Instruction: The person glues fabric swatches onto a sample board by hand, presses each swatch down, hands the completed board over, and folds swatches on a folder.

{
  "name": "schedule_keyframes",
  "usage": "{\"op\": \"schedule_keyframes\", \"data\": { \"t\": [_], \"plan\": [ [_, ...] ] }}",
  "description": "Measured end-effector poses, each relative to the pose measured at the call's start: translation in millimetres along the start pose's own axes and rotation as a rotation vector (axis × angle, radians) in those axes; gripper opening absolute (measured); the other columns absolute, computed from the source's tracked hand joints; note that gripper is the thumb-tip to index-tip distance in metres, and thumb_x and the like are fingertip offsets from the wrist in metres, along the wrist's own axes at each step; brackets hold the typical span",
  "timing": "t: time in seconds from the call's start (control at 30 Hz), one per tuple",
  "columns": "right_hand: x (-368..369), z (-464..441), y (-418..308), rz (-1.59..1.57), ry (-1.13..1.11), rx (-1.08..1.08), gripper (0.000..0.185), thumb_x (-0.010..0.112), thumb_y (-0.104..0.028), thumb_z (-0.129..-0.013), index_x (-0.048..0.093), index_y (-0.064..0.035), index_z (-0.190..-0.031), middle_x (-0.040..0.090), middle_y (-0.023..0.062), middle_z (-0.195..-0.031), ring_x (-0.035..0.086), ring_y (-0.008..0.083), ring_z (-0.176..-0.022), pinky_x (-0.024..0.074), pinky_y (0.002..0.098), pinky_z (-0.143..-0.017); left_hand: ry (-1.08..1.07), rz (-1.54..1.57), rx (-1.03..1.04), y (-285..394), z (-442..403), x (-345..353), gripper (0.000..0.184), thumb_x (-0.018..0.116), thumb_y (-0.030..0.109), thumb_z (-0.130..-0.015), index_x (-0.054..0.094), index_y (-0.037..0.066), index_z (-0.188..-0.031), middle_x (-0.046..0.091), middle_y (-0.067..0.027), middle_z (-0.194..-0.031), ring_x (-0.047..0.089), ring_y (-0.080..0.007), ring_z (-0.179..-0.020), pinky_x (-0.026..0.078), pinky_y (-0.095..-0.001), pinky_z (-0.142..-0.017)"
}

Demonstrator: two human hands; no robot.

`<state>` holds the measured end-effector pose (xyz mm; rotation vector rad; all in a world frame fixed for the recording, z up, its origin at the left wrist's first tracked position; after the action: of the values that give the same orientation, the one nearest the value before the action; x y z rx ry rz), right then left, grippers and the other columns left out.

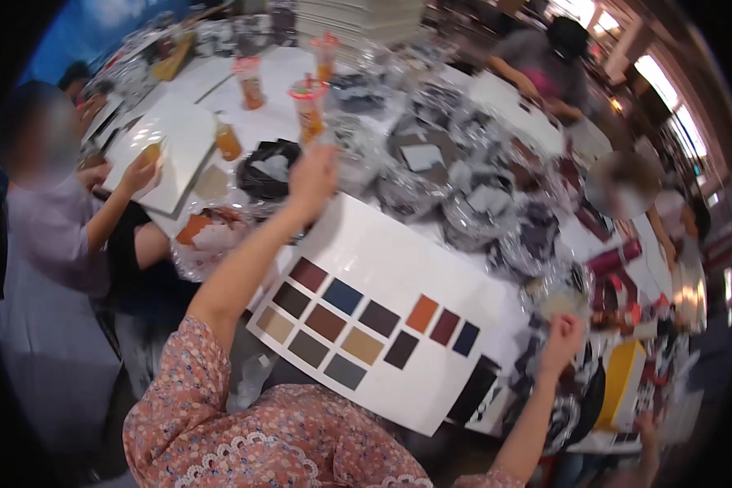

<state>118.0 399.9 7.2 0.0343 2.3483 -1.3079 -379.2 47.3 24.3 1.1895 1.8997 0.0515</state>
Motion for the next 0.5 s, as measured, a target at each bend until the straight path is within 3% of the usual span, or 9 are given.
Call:
{"op": "schedule_keyframes", "data": {
  "t": [0.03,0.07,0.1,0.17,0.27,0.33,0.37,0.43,0.5],
  "plan": [
    [5.7,22.6,-22.2,0.181,-0.008,-0.121,0.020,0.064,-0.009,-0.088,0.059,-0.0006,-0.105,0.067,0.0062,-0.092,0.060,0.0126,-0.071,0.0484,0.0259,-0.066,0.139,-0.110,0.122,-7.4,-14.9,-0.9,0.031,0.058,0.009,-0.082,0.061,0.011,-0.113,0.062,-0.0166,-0.100,0.061,-0.0339,-0.094,0.052,-0.0444,-0.078],
    [10.4,41.5,-39.0,0.247,-0.029,0.010,0.025,0.067,-0.008,-0.085,0.060,-0.0002,-0.108,0.067,0.0079,-0.092,0.060,0.0127,-0.071,0.0487,0.0272,-0.068,0.037,-0.123,0.135,-23.3,-28.8,12.7,0.031,0.058,0.009,-0.082,0.061,0.011,-0.113,0.061,-0.0183,-0.100,0.062,-0.0347,-0.092,0.052,-0.0454,-0.075],
    [15.3,61.0,-55.5,0.317,-0.059,0.139,0.030,0.069,-0.007,-0.082,0.061,0.0002,-0.110,0.067,0.0097,-0.093,0.060,0.0128,-0.071,0.0489,0.0284,-0.069,0.012,-0.106,0.144,-32.2,-34.1,23.1,0.022,0.058,0.013,-0.083,0.065,0.008,-0.103,0.063,-0.0187,-0.093,0.063,-0.0358,-0.086,0.052,-0.0478,-0.069],
    [20.8,86.5,-72.4,0.331,-0.075,0.101,0.018,0.070,-0.009,-0.083,0.066,-0.0013,-0.099,0.068,0.0096,-0.078,0.062,0.0149,-0.068,0.0496,0.0290,-0.068,-0.176,-0.171,0.015,-60.5,-45.9,46.8,0.015,0.060,0.019,-0.083,0.068,0.006,-0.081,0.063,-0.0177,-0.080,0.063,-0.0382,-0.075,0.051,-0.0505,-0.063],
    [22.5,121.4,-72.5,0.254,-0.110,0.179,0.013,0.067,-0.010,-0.086,0.065,-0.0007,-0.096,0.068,0.0106,-0.075,0.066,0.0143,-0.070,0.0499,0.0271,-0.066,-0.020,-0.118,0.095,-69.2,-50.6,39.9,0.016,0.061,0.016,-0.082,0.068,0.009,-0.095,0.064,-0.0157,-0.088,0.063,-0.0332,-0.088,0.050,-0.0447,-0.074],
    [22.0,142.9,-53.6,0.163,-0.101,0.248,0.013,0.066,-0.010,-0.087,0.064,0.0005,-0.094,0.066,0.0078,-0.076,0.062,0.0103,-0.071,0.0492,0.0262,-0.066,-0.013,0.060,-0.139,-83.9,-50.6,32.2,0.022,0.060,0.017,-0.088,0.067,0.010,-0.107,0.068,-0.0102,-0.092,0.065,-0.0286,-0.088,0.049,-0.0416,-0.074],
    [21.8,147.6,-63.0,0.157,-0.089,0.261,0.013,0.066,-0.012,-0.088,0.063,0.0005,-0.093,0.064,0.0050,-0.076,0.059,0.0088,-0.072,0.0482,0.0255,-0.067,0.178,0.286,0.046,-99.9,-54.1,36.8,0.021,0.059,0.018,-0.091,0.067,0.009,-0.109,0.068,-0.0042,-0.084,0.064,-0.0188,-0.076,0.048,-0.0359,-0.066],
    [20.7,158.7,-53.2,0.085,-0.082,0.328,0.015,0.066,-0.015,-0.090,0.062,-0.0002,-0.092,0.063,0.0035,-0.077,0.057,0.0083,-0.073,0.0469,0.0244,-0.066,0.015,0.455,-0.201,-113.0,-53.4,37.1,0.023,0.059,0.020,-0.094,0.063,0.005,-0.111,0.062,0.0004,-0.077,0.051,-0.0036,-0.066,0.040,-0.0216,-0.057],
    [21.9,165.7,-41.4,-0.019,-0.033,0.381,0.015,0.065,-0.015,-0.091,0.062,0.0000,-0.093,0.064,0.0036,-0.077,0.057,0.0084,-0.072,0.0471,0.0241,-0.067,0.041,0.699,-0.167,-67.5,-42.8,12.6,0.024,0.055,0.018,-0.097,0.059,0.001,-0.113,0.064,-0.0020,-0.082,0.055,-0.0071,-0.068,0.041,-0.0225,-0.059]
  ]
}}
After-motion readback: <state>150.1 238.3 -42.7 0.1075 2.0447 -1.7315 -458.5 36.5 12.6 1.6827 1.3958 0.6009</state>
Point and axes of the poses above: each hand's wrist, its own z-axis away from the middle knuckle, its own x-axis out of the palm, y = z × x, the point moved 6 cm from there along -z, towards the middle knuckle
